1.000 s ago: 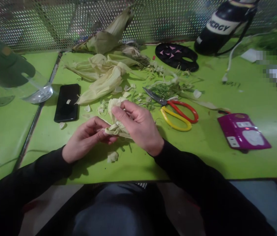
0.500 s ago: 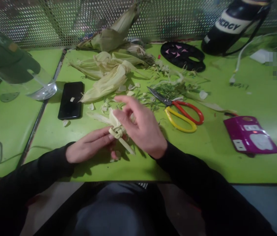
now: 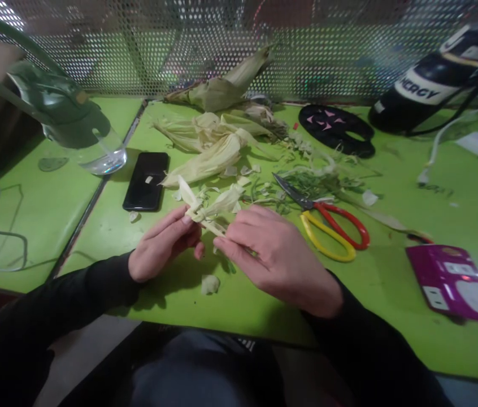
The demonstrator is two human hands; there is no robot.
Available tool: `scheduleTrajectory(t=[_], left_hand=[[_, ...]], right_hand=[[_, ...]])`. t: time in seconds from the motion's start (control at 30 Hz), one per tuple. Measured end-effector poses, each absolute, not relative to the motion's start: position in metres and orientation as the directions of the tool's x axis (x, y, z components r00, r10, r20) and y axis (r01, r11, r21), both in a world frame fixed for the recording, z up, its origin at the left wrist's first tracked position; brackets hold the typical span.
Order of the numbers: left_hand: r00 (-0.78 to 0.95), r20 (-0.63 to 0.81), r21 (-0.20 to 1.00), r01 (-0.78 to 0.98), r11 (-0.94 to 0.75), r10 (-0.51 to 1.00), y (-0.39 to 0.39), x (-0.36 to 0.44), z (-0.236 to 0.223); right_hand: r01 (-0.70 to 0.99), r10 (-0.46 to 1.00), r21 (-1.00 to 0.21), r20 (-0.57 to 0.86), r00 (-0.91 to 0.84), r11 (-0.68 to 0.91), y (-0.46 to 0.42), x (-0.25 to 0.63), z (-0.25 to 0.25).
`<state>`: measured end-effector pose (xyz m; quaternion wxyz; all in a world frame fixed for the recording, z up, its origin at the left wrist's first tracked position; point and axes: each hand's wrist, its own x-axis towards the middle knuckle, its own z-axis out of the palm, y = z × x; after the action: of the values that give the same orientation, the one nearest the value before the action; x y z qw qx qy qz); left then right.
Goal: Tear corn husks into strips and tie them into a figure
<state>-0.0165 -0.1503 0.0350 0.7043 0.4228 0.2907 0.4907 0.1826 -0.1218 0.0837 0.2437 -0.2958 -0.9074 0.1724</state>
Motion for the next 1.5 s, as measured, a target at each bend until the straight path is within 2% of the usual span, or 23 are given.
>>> scheduleTrajectory(t=[0.1,0.23,0.3,0.37,0.47,0.57,0.63,0.73,0.9,0.97,1.1,1.27,1.37,1.5], left_hand=[[0.353,0.033,0.92,-0.376,0.11,0.935,-0.15,-0.018,0.034],[0.44,0.123,0.991,-0.014,-0.13,0.89,-0.147,-0.02,0.035],[0.499,0.194,0.949,0.123,-0.29,0.845,-0.146,-0.02,0.037],[0.535,0.247,0.901,0.181,-0.395,0.808,-0.144,-0.02,0.038],[0.574,0.262,0.85,0.244,-0.468,0.775,-0.141,-0.021,0.038],[0.636,0.203,0.809,0.319,-0.493,0.745,-0.14,-0.024,0.037],[0.641,0.199,0.783,0.352,-0.514,0.741,-0.141,-0.025,0.036],[0.585,0.263,0.716,0.414,-0.561,0.767,-0.146,-0.024,0.034],[0.471,0.351,0.497,0.638,-0.587,0.809,-0.158,-0.02,0.032],[0.476,0.32,0.463,0.676,-0.573,0.819,-0.161,-0.02,0.033],[0.554,0.163,0.595,0.605,-0.529,0.816,-0.16,-0.022,0.04],[0.548,0.017,0.82,0.471,-0.326,0.836,-0.157,-0.023,0.053],[0.509,-0.013,0.92,0.344,-0.19,0.861,-0.16,-0.022,0.057],[0.484,-0.051,0.954,0.282,-0.101,0.873,-0.163,-0.021,0.06]], right_hand=[[0.462,0.653,-0.532,0.253,-0.714,0.71,-0.119,0.186,0.087],[0.536,0.807,-0.686,0.128,-0.576,0.491,-0.122,0.178,0.077],[0.554,0.877,-0.742,0.092,-0.472,0.377,-0.125,0.171,0.069],[0.535,0.91,-0.785,0.087,-0.405,0.313,-0.125,0.166,0.062],[0.415,0.916,-0.867,0.105,-0.387,0.275,-0.124,0.163,0.058],[0.29,0.896,-0.927,0.096,-0.435,0.24,-0.122,0.162,0.056],[0.313,0.903,-0.912,0.121,-0.412,0.265,-0.123,0.16,0.054],[0.455,0.926,-0.816,0.246,-0.285,0.357,-0.128,0.157,0.051],[0.587,0.883,-0.669,0.425,-0.2,0.455,-0.129,0.155,0.047],[0.621,0.86,-0.622,0.475,-0.184,0.476,-0.127,0.157,0.046],[0.618,0.818,-0.564,0.518,-0.25,0.547,-0.127,0.159,0.043],[0.645,0.843,-0.545,0.388,-0.372,0.535,-0.134,0.156,0.042],[0.676,0.882,-0.577,0.39,-0.264,0.458,-0.138,0.156,0.047],[0.665,0.909,-0.644,0.394,-0.136,0.378,-0.139,0.156,0.055]])
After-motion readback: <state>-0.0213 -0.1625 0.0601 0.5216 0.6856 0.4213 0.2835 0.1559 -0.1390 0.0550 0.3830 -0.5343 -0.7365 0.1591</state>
